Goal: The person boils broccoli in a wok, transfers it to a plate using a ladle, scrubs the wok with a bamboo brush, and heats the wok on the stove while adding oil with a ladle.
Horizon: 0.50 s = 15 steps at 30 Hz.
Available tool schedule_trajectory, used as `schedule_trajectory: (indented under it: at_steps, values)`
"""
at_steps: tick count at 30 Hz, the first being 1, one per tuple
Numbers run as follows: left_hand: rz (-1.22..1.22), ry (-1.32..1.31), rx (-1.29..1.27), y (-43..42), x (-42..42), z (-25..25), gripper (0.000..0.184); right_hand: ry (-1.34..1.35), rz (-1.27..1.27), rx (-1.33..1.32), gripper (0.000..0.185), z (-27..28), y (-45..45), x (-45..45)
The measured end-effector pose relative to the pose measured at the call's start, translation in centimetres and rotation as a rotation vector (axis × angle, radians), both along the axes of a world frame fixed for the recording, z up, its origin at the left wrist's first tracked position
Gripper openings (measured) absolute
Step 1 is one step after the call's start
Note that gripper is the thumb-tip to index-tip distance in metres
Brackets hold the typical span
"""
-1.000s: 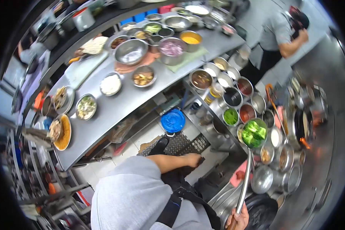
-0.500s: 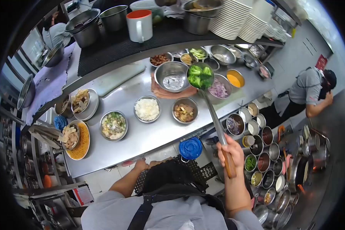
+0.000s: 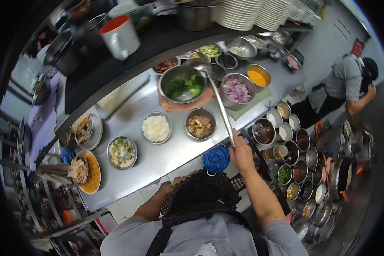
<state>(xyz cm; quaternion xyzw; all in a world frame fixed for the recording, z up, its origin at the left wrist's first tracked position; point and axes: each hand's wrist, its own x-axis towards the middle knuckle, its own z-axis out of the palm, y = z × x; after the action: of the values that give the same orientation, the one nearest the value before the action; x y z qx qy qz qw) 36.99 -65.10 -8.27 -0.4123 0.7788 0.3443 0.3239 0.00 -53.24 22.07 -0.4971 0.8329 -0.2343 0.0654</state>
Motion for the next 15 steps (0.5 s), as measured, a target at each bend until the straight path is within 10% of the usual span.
schedule_trajectory:
  at_steps: [4,7,15]
  values:
    - [-0.089,0.061,-0.092,-1.0,-6.0,0.1,0.058,-1.189,-0.238,-0.385,0.056,3.9,6.9,1.1]
    - [-0.342,-0.020,-0.089,0.3,-11.0,0.6,0.056,-1.595,-0.226,-0.678,0.060,7.4,17.1,1.7]
    - [-0.608,0.080,0.100,9.2,-19.8,-3.4,0.049,-1.067,-0.857,-1.387,0.055,9.5,50.7,9.4]
